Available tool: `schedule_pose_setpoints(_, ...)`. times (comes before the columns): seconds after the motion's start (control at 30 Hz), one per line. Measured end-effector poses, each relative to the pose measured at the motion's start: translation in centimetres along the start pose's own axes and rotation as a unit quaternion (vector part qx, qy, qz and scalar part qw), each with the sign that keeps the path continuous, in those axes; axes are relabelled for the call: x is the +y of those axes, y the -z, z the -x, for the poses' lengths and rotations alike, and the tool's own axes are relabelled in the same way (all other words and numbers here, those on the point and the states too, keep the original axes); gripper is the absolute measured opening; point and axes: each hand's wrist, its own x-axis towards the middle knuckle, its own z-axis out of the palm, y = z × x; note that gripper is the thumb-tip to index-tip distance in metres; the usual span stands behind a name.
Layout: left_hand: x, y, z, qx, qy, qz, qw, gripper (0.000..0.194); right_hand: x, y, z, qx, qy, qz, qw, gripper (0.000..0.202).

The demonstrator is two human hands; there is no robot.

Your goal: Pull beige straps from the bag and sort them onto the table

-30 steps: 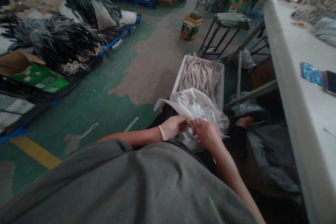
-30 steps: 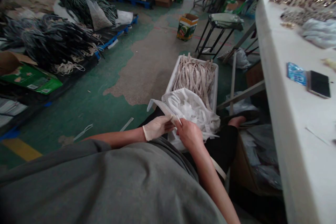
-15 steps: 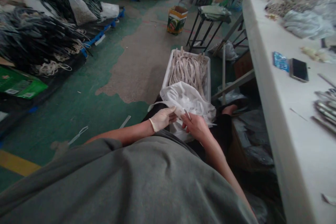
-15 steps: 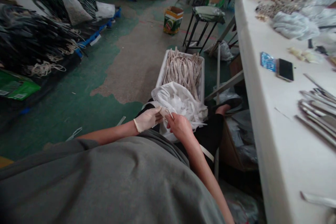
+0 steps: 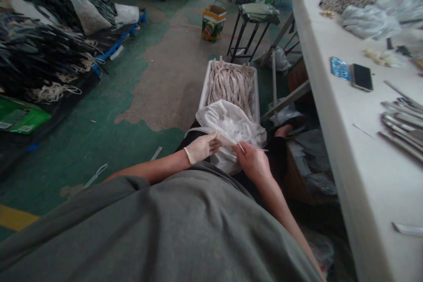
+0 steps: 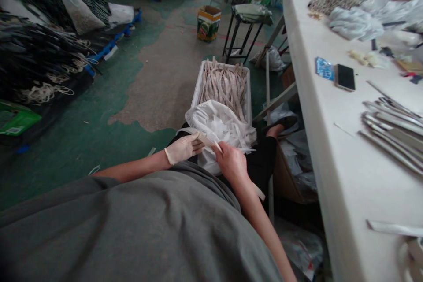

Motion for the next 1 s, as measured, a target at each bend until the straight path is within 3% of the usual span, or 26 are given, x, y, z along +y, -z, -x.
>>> schedule_pose_setpoints(0.17,0.4,-0.2,1.1,-0.049,0.018,-0.035,0.998,0.021,-0.2,-2.6,-1.6,0.051,0.043,-0.022,0.998,0.030)
schedule_pose_setpoints(0.3,1.3,0.0,1.7,-0.038,0.030,-0.053,0.997,0.027,1.7,-3.3,-1.0,0.147,0.154,-0.118,0.970,0.035)
schedule_pose_setpoints(0.5,1.3,0.1,1.9,-0.087,0.046,-0.053,0.994,0.026,2.7,-4.0,-1.4,0.082,0.258,-0.201,0.941,0.037)
schedule_pose_setpoints(0.63,0.8,0.8,1.5,-0.093,0.051,-0.080,0.991,0.024,2.5,-4.0,-2.1,0.091,0.286,-0.245,0.922,0.029)
schedule_pose_setpoints(0.77,0.2,1.1,1.7,-0.115,0.058,-0.086,0.988,0.024,1.7,-3.5,-2.4,0.082,0.269,-0.229,0.932,0.018)
schedule_pose_setpoints(0.87,0.4,1.4,1.7,-0.125,0.089,-0.068,0.986,0.037,0.9,-2.2,-1.8,0.108,0.229,-0.225,0.941,0.014)
schedule_pose_setpoints(1.0,3.1,3.2,0.1,-0.009,0.048,0.029,0.998,0.048,0.9,1.4,1.2,0.095,0.209,-0.315,0.921,0.014)
